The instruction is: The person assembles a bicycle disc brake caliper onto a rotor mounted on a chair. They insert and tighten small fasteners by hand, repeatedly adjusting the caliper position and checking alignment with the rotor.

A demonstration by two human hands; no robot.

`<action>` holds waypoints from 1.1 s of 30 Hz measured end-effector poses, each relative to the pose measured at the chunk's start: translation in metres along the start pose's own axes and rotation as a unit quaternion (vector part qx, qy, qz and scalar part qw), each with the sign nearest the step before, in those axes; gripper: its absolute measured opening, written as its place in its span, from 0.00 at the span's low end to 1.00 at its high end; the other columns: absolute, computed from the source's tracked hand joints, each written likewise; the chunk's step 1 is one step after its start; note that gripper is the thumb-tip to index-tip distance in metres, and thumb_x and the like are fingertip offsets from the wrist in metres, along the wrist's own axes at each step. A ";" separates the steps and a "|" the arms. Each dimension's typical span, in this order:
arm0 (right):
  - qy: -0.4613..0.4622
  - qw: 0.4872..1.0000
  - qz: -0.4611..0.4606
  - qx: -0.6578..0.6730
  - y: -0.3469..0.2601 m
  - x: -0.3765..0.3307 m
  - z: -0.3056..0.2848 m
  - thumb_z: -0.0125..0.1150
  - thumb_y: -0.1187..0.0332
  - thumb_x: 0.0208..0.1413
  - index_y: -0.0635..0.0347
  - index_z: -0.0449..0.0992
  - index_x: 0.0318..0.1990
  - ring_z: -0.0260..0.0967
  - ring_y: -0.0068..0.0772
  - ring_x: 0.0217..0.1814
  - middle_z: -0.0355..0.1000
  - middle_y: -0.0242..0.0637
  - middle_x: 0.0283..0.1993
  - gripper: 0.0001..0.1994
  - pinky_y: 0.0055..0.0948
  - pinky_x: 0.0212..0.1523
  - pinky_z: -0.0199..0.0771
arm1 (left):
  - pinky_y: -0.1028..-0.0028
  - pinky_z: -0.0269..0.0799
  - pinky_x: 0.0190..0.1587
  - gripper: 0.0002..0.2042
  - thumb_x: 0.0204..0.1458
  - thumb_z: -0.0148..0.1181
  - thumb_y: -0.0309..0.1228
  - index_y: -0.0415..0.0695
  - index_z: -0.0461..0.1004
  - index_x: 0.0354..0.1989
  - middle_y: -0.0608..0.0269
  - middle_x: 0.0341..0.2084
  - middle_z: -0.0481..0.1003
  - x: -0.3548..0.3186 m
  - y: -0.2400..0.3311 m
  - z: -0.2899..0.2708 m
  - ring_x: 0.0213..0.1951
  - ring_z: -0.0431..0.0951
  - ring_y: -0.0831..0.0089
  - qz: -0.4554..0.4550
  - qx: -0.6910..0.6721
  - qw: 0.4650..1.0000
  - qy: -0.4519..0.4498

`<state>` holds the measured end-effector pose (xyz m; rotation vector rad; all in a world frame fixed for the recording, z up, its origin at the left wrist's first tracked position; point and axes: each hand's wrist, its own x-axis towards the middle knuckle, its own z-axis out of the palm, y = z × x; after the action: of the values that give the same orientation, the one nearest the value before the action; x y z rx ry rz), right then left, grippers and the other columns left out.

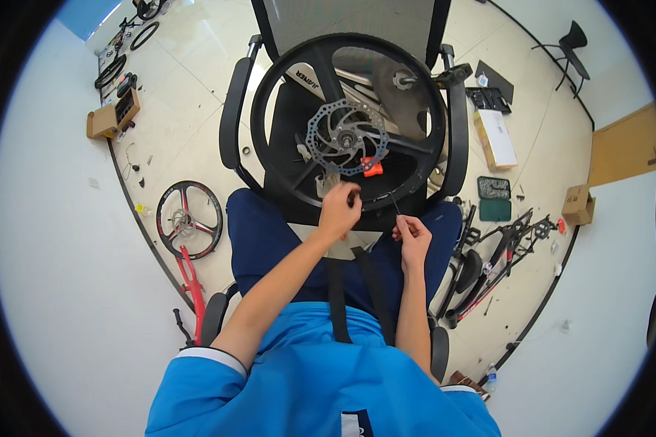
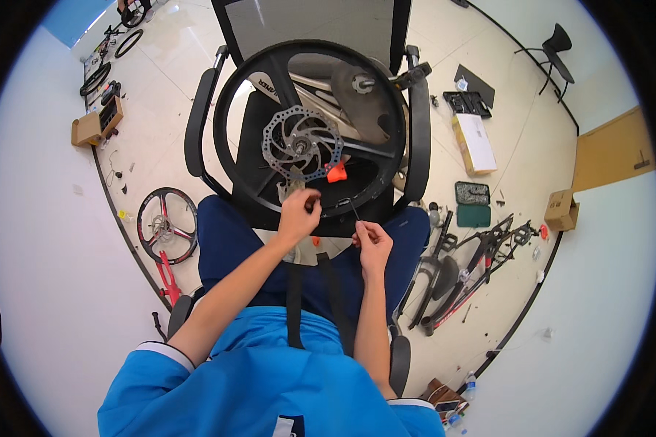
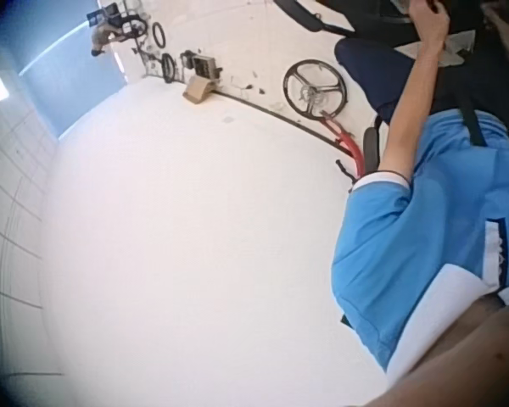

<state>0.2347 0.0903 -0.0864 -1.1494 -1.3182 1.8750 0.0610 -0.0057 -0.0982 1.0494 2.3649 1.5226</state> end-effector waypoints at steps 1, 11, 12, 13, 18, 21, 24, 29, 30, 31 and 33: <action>-0.009 1.000 0.002 0.021 0.002 0.004 -0.004 0.64 0.67 0.66 0.65 0.81 0.43 0.73 0.20 0.29 0.79 0.33 0.31 0.09 0.19 0.31 0.71 | 0.72 0.77 0.36 0.08 0.49 0.65 0.20 0.37 0.80 0.38 0.54 0.32 0.79 -0.015 0.011 -0.005 0.32 0.82 0.67 -0.050 -0.054 0.997 -0.004; -0.168 0.976 -0.003 0.135 -0.028 0.003 0.052 0.58 0.68 0.69 0.62 0.74 0.46 0.76 0.23 0.39 0.81 0.39 0.44 0.07 0.24 0.38 0.74 | 0.78 0.77 0.48 0.12 0.55 0.65 0.19 0.33 0.80 0.48 0.60 0.38 0.82 -0.009 0.055 -0.035 0.42 0.82 0.77 -0.286 -0.419 0.862 -0.016; -0.162 0.977 -0.014 0.141 -0.028 0.005 0.054 0.59 0.68 0.69 0.62 0.75 0.46 0.75 0.22 0.39 0.80 0.38 0.43 0.07 0.23 0.39 0.74 | 0.77 0.77 0.48 0.12 0.55 0.65 0.19 0.33 0.80 0.48 0.60 0.39 0.82 -0.001 0.059 -0.039 0.43 0.82 0.77 -0.292 -0.417 0.860 -0.029; -0.158 0.976 -0.025 0.146 -0.031 0.006 0.057 0.60 0.69 0.68 0.63 0.76 0.46 0.74 0.21 0.38 0.80 0.36 0.42 0.07 0.23 0.39 0.73 | 0.77 0.77 0.47 0.10 0.57 0.66 0.22 0.34 0.81 0.47 0.60 0.38 0.82 0.005 0.059 -0.041 0.41 0.82 0.77 -0.274 -0.444 0.853 -0.026; -0.111 0.985 -0.081 0.107 -0.048 0.015 0.072 0.64 0.71 0.65 0.65 0.79 0.45 0.71 0.19 0.33 0.78 0.32 0.39 0.07 0.23 0.36 0.73 | 0.76 0.77 0.46 0.09 0.61 0.65 0.26 0.35 0.79 0.47 0.61 0.38 0.81 0.032 0.062 -0.045 0.39 0.81 0.75 -0.323 -0.546 0.772 -0.039; -0.071 0.982 -0.141 0.098 -0.071 0.017 0.082 0.63 0.73 0.65 0.67 0.78 0.45 0.78 0.27 0.38 0.79 0.38 0.41 0.06 0.27 0.42 0.81 | 0.77 0.78 0.47 0.12 0.63 0.63 0.28 0.36 0.78 0.51 0.61 0.42 0.80 0.040 0.056 -0.043 0.41 0.80 0.76 -0.348 -0.583 0.731 -0.075; -0.074 0.978 -0.177 0.084 -0.085 0.017 0.088 0.62 0.75 0.65 0.68 0.77 0.45 0.81 0.33 0.43 0.79 0.42 0.43 0.05 0.31 0.48 0.84 | 0.77 0.78 0.47 0.12 0.63 0.63 0.29 0.36 0.78 0.51 0.62 0.42 0.80 0.038 0.049 -0.043 0.41 0.80 0.76 -0.350 -0.623 0.692 -0.104; -0.088 0.972 -0.216 0.019 -0.085 0.012 0.095 0.63 0.77 0.64 0.69 0.76 0.44 0.81 0.28 0.44 0.81 0.41 0.41 0.05 0.26 0.48 0.81 | 0.79 0.78 0.46 0.12 0.64 0.62 0.30 0.37 0.78 0.52 0.63 0.42 0.80 0.039 0.053 -0.046 0.40 0.79 0.78 -0.337 -0.653 0.670 -0.110; -0.086 0.971 -0.222 0.007 -0.085 0.011 0.095 0.63 0.77 0.64 0.68 0.76 0.44 0.80 0.28 0.44 0.81 0.40 0.41 0.05 0.26 0.48 0.81 | 0.79 0.78 0.46 0.12 0.64 0.62 0.30 0.37 0.78 0.52 0.64 0.42 0.80 0.039 0.052 -0.046 0.40 0.79 0.78 -0.339 -0.653 0.668 -0.108; -0.081 0.970 -0.230 0.007 -0.085 0.010 0.097 0.63 0.77 0.64 0.68 0.76 0.44 0.80 0.27 0.44 0.81 0.40 0.41 0.05 0.25 0.49 0.80 | 0.79 0.78 0.46 0.12 0.64 0.62 0.30 0.37 0.78 0.52 0.64 0.42 0.80 0.039 0.051 -0.047 0.40 0.79 0.78 -0.339 -0.651 0.670 -0.109; -0.083 0.971 -0.223 0.016 -0.083 0.009 0.097 0.63 0.78 0.63 0.68 0.77 0.43 0.80 0.26 0.43 0.81 0.39 0.41 0.04 0.25 0.48 0.80 | 0.79 0.78 0.46 0.12 0.64 0.62 0.30 0.38 0.78 0.52 0.64 0.41 0.81 0.038 0.050 -0.048 0.40 0.79 0.79 -0.338 -0.647 0.674 -0.111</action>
<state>0.1430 0.0837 0.0025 -0.6197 -1.4863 1.6728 0.0340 -0.0056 -0.0238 -0.0475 0.7460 1.8793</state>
